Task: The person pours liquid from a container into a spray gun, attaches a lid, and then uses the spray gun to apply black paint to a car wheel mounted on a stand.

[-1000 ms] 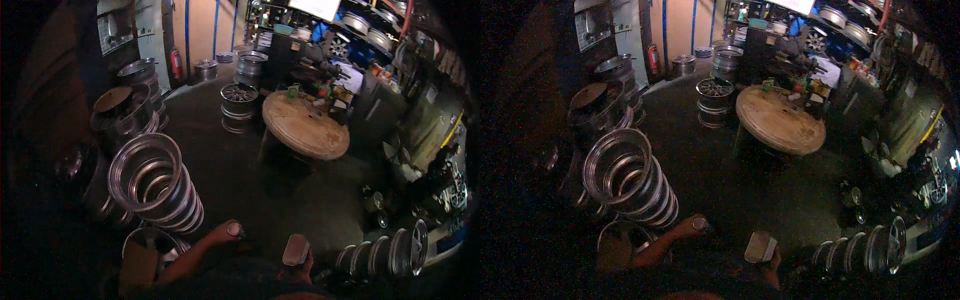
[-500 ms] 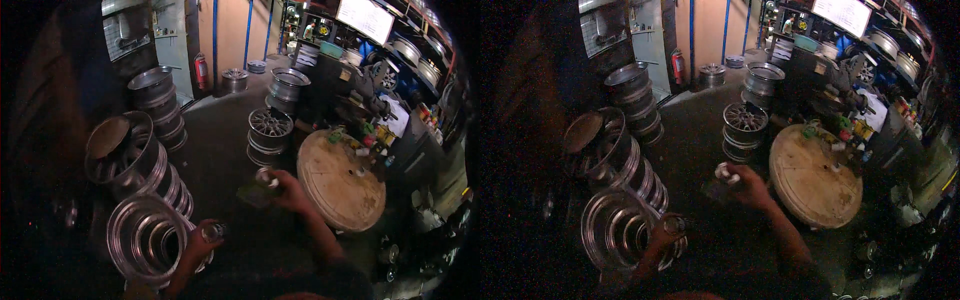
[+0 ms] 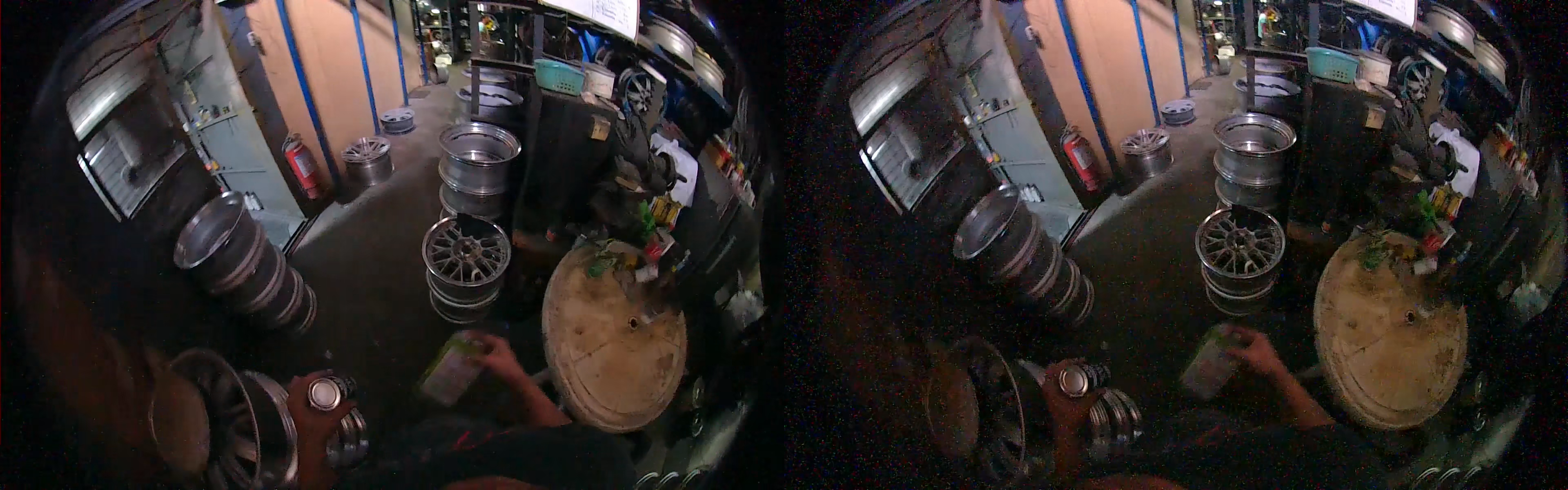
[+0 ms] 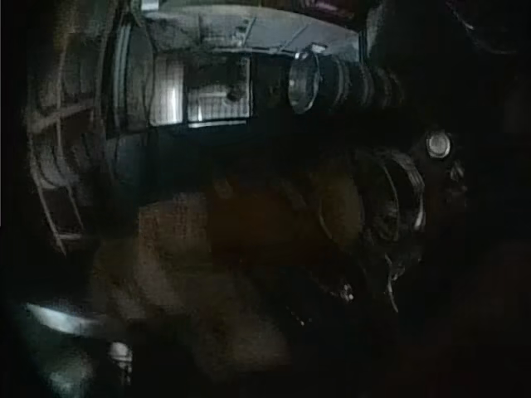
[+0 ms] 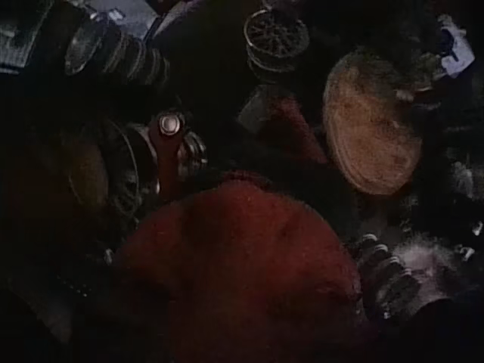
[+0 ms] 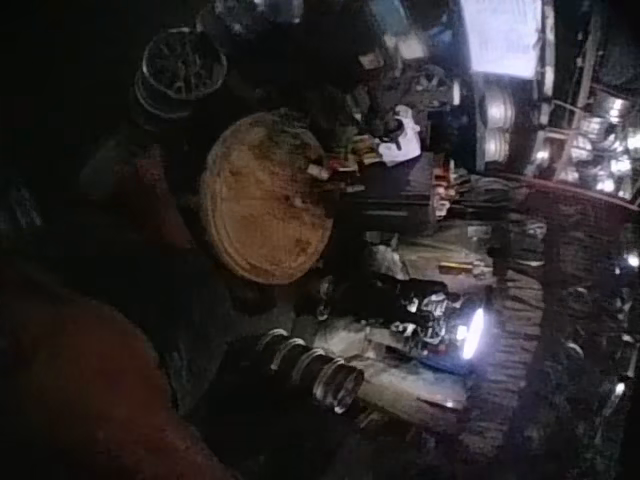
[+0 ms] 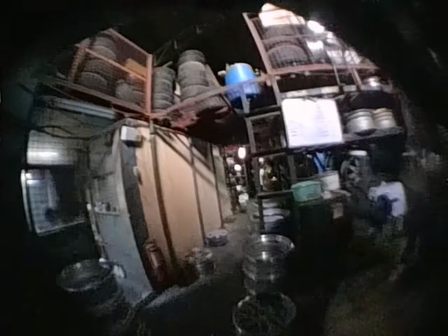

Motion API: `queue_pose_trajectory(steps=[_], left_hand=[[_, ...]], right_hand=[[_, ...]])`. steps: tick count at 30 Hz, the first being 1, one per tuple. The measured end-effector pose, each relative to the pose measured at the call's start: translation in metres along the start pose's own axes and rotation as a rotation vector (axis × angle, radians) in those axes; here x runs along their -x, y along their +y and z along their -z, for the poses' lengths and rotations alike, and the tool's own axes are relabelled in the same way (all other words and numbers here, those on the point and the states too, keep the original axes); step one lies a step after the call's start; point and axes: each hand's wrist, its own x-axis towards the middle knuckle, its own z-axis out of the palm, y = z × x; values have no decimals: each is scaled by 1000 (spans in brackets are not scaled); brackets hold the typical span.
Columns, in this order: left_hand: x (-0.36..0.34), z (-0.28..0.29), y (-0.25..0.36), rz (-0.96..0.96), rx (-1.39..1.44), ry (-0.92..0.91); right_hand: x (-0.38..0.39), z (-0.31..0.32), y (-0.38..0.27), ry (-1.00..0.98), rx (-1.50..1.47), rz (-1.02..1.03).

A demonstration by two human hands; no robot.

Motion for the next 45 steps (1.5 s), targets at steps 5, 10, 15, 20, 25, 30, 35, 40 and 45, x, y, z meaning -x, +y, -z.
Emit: queue_pose_trajectory(steps=[5,10,15,20,25,30,35,40,45], left_hand=[[-158,-87,-68,11,481,144],[-286,-170,-207,39,-99,363],[-378,-148,-321,592,797,345],[-484,-134,-374,662,1616,792],[-524,-158,-543,600,1360,742],[-714,-237,-624,1056,1866,1027],[-979,-362,-563,703,1545,-60],[-1173,-476,-509,346,845,75],[-1319,-566,-577,793,1380,-255]], right_hand=[[-141,57,-23,274,-1140,96],[-313,76,-32,148,-1080,301],[-472,58,-83,-302,-1392,67],[-647,66,-146,-736,-1498,-117],[-819,44,-173,-517,-1188,-133],[-924,40,-225,-734,-1704,-164],[-1033,89,-214,-405,-1664,27],[-1110,141,-219,-61,-1633,139],[-1207,210,-214,190,-1607,178]])
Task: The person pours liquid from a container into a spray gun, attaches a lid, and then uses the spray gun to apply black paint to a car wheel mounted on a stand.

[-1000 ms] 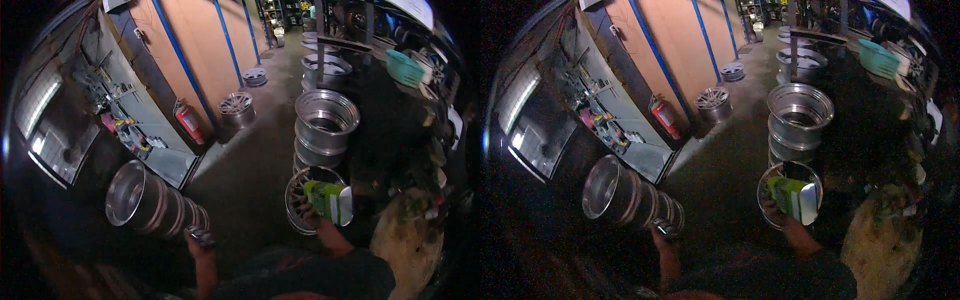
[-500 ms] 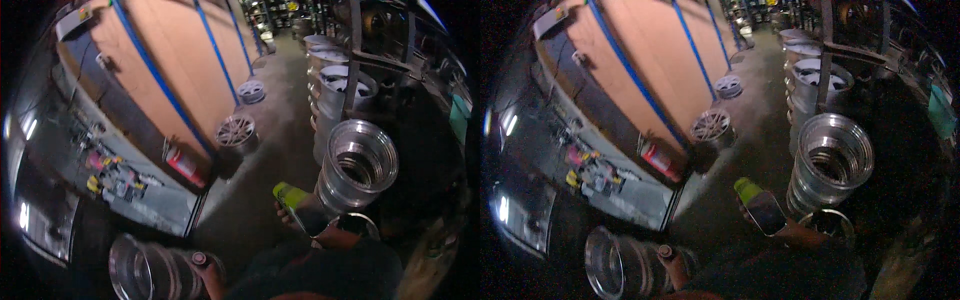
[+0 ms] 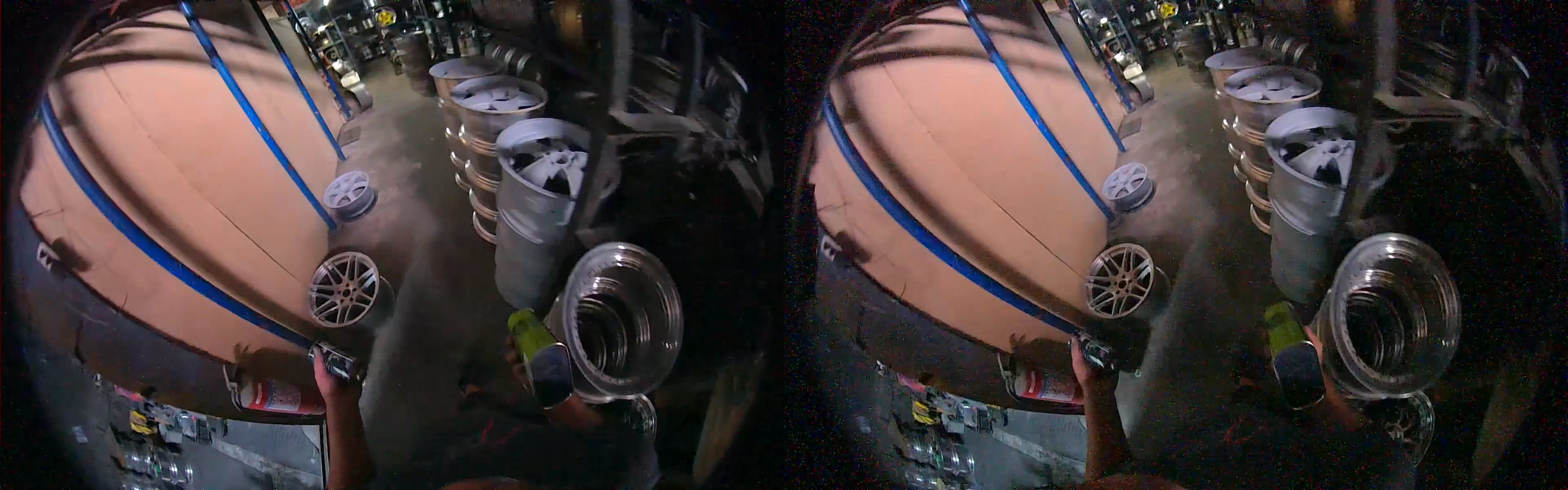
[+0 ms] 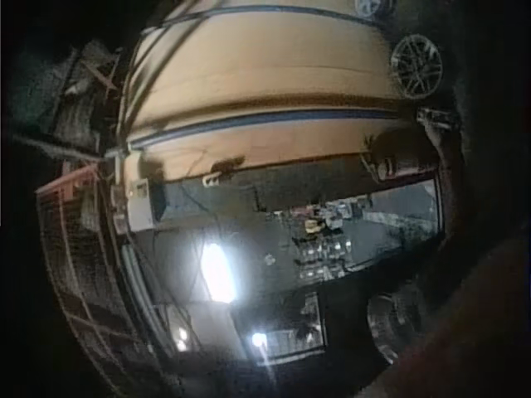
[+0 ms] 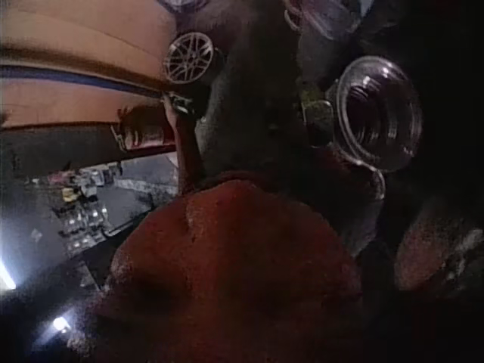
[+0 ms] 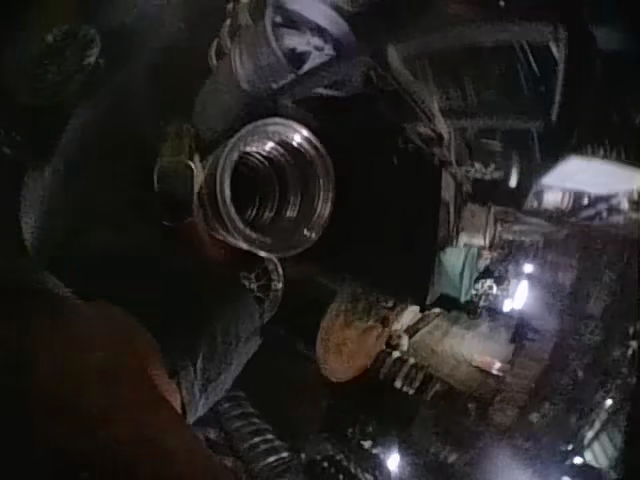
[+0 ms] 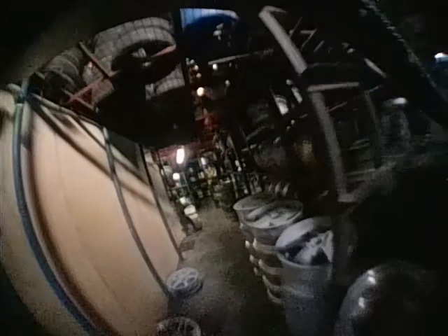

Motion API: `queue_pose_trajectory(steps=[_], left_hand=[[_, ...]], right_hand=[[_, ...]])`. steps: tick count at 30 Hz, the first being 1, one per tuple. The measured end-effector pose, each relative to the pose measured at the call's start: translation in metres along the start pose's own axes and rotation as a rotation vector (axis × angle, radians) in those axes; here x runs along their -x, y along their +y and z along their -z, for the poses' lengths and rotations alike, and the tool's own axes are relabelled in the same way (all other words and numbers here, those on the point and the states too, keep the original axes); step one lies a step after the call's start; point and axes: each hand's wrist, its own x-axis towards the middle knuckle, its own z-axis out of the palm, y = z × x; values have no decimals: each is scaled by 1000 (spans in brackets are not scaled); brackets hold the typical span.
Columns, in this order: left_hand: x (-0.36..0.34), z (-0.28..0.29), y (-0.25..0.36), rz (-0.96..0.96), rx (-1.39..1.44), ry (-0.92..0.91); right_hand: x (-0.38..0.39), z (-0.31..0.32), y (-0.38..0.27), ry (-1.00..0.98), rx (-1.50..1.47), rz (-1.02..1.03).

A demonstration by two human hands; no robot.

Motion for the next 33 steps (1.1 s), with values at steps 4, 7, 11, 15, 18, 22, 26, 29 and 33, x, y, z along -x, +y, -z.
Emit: queue_pose_trajectory(steps=[4,7,11,15,18,22,26,29,33], left_hand=[[-122,-50,12,-20,155,41],[-198,-66,52,-249,141,-13],[-289,-92,107,-310,247,138],[-393,-67,107,-339,328,103],[-483,-36,92,-169,409,113],[-600,-7,50,50,461,277],[-754,-20,-5,333,534,359],[-835,-46,23,170,254,447],[-958,-133,91,-228,-479,242]], right_hand=[[-116,-34,-50,79,105,54],[-211,-95,-83,106,264,63],[-365,-193,-104,40,535,132],[-518,-230,-110,-122,1156,489],[-648,-191,-130,-219,2059,578],[-770,-47,-130,-125,2617,419],[-740,124,-224,43,2527,-443],[-752,96,-221,498,2344,-855],[-813,72,-243,793,2172,-894]])
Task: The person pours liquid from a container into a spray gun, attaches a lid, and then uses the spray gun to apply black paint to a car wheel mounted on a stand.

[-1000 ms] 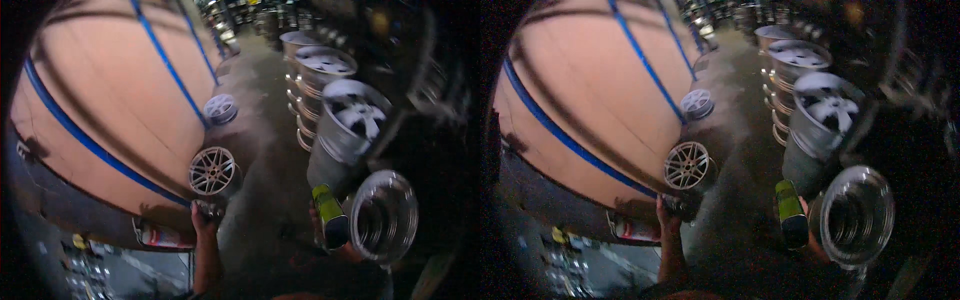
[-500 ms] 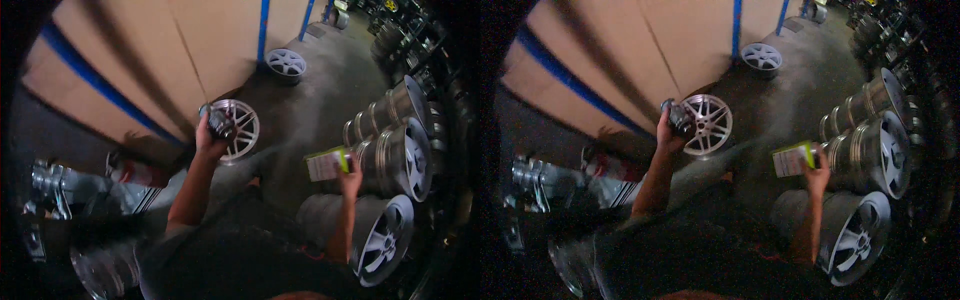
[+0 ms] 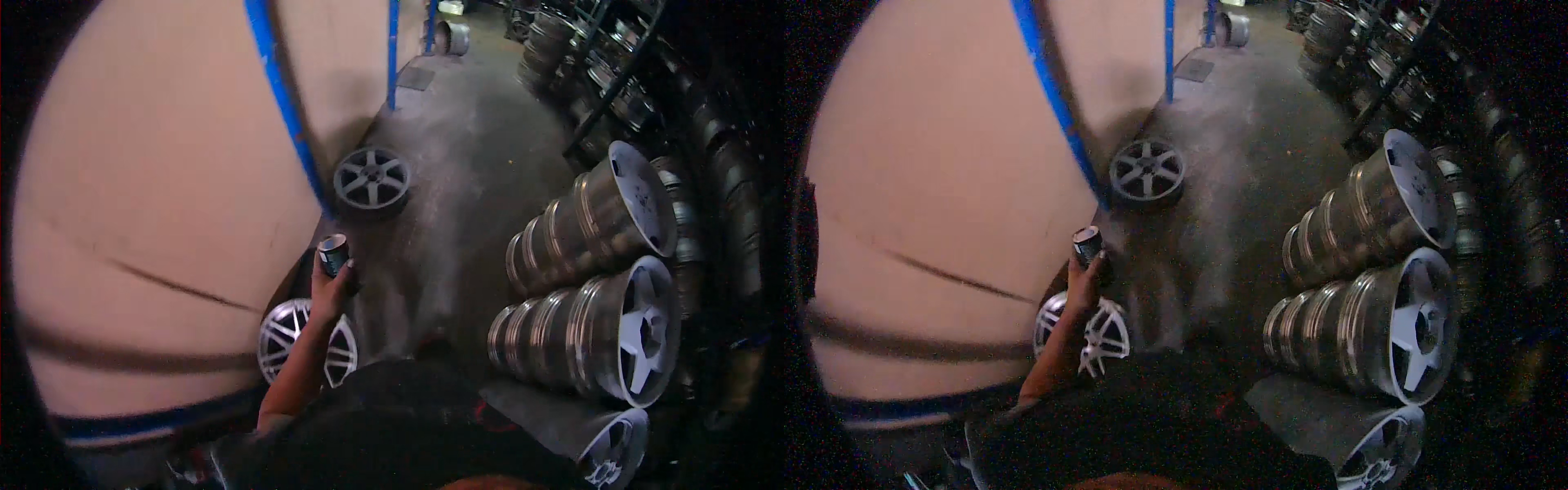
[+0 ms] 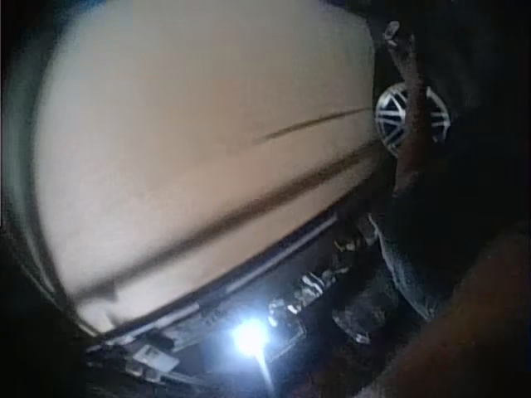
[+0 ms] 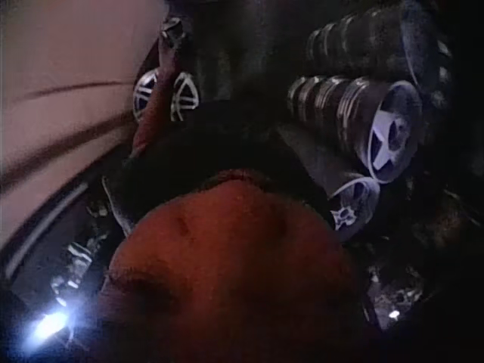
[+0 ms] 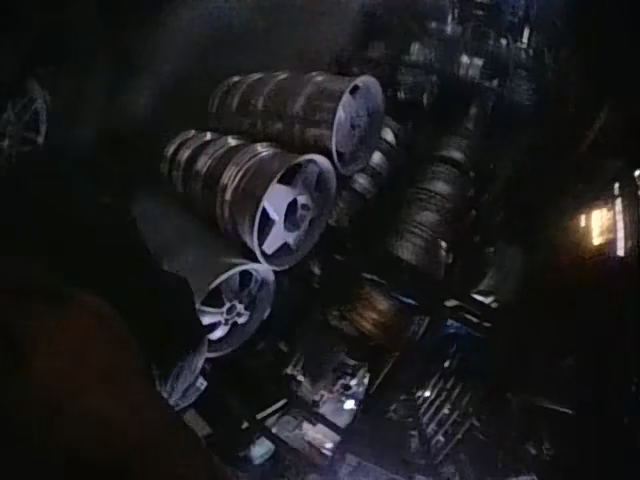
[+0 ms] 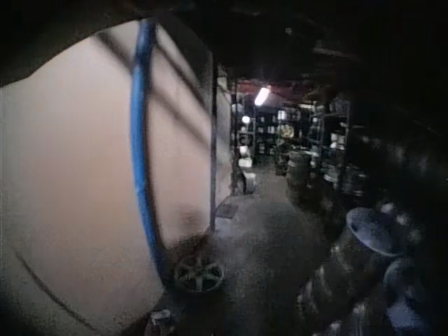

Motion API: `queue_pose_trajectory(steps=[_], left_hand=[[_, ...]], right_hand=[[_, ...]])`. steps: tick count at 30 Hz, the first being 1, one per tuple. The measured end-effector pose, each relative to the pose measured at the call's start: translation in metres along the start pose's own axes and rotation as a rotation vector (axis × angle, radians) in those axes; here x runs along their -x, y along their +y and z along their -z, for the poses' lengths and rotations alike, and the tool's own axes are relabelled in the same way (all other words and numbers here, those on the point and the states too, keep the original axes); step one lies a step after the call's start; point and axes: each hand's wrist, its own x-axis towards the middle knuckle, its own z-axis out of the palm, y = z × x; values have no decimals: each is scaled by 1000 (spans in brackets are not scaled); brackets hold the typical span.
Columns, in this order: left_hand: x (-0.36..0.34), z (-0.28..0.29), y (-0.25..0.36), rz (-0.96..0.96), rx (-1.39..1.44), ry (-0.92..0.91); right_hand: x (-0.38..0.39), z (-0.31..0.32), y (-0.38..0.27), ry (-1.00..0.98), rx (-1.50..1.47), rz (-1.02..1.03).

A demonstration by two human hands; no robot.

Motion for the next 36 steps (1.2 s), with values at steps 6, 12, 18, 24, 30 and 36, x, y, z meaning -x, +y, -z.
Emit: queue_pose_trajectory(steps=[6,12,18,24,30,36], left_hand=[[-203,-95,-67,-212,-691,-183],[-323,-113,-180,508,-1366,-641],[-433,-149,-211,524,-1181,-528],[-581,-183,-252,451,-1147,-476],[-751,-227,-252,288,-1157,-550],[-998,-277,-237,-297,-1092,-551]], right_hand=[[-109,85,-103,-4,-83,-48],[-230,243,-262,180,-106,182],[-334,544,-491,634,-438,193],[-435,719,-596,-130,-1731,523],[-523,742,-652,95,-1653,406],[-534,702,-646,321,-528,-74]])
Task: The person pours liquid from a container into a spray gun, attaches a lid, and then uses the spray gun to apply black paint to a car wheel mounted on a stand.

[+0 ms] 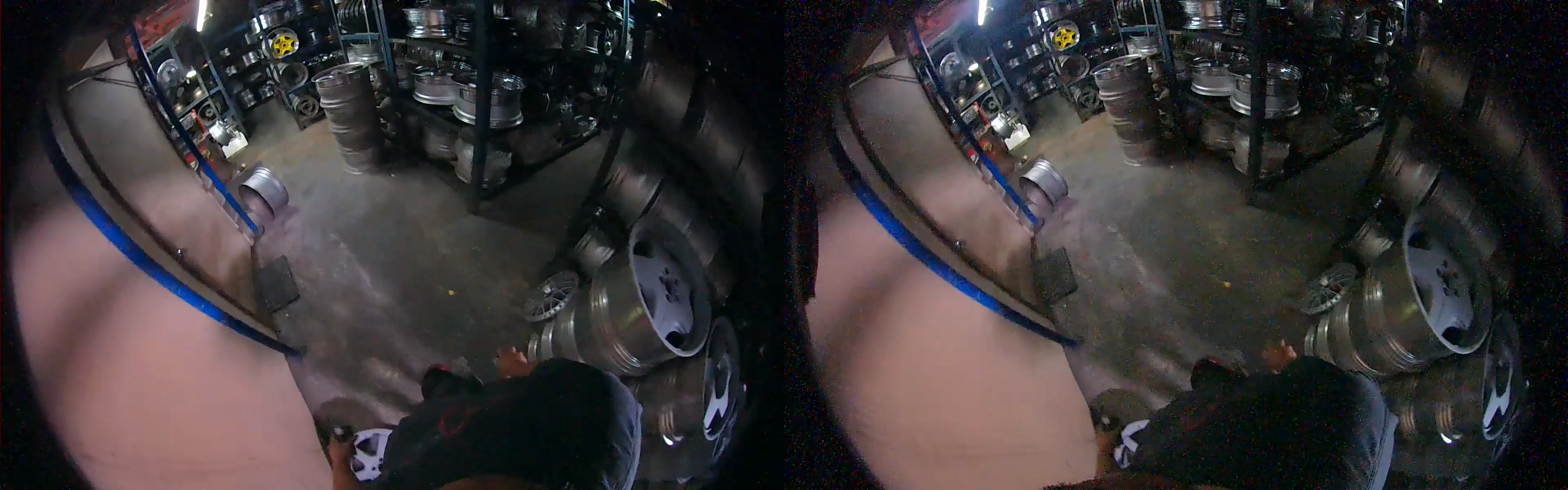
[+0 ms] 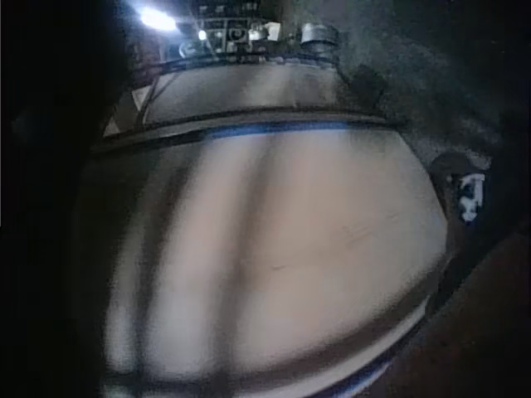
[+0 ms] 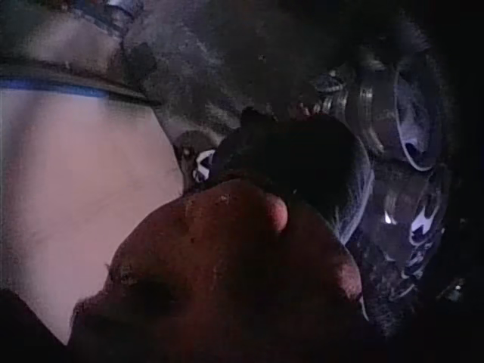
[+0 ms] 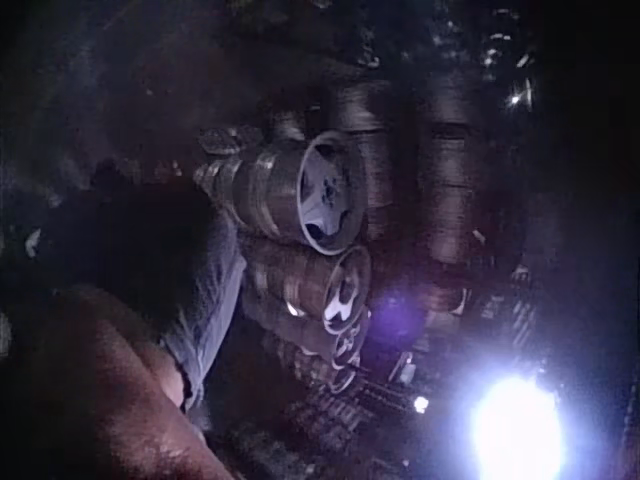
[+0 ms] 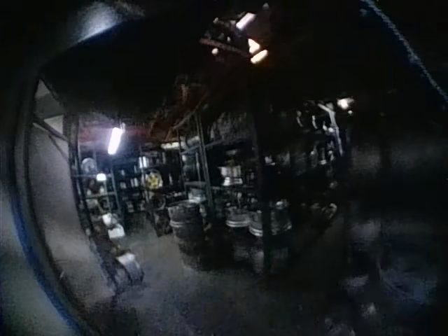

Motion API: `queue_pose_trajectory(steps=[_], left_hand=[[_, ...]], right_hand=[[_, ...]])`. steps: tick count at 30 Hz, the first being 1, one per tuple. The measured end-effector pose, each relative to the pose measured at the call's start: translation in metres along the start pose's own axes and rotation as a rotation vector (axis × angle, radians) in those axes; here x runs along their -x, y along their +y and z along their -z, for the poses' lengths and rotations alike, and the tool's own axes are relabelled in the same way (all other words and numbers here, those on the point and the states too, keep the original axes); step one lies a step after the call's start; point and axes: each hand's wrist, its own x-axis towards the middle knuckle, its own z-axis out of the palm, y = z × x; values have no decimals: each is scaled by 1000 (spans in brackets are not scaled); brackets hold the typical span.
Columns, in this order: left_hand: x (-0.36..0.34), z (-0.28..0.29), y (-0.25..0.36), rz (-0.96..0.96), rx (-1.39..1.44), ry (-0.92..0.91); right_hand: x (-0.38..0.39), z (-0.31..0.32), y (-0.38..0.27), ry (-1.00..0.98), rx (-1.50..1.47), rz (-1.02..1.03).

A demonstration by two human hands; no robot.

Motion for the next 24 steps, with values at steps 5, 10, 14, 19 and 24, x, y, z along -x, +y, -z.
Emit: queue_pose_trajectory(steps=[5,10,14,19,24], left_hand=[[-246,70,91,484,596,-56],[-385,78,76,469,573,-23],[-511,68,95,160,234,-4],[-651,128,115,222,278,332],[-808,191,74,412,488,431]], right_hand=[[4,-36,-35,-89,65,-201],[-63,-46,-169,-189,180,-90],[-135,-19,-322,-135,283,223],[-311,43,-570,-42,410,215],[-430,90,-789,310,181,293]])
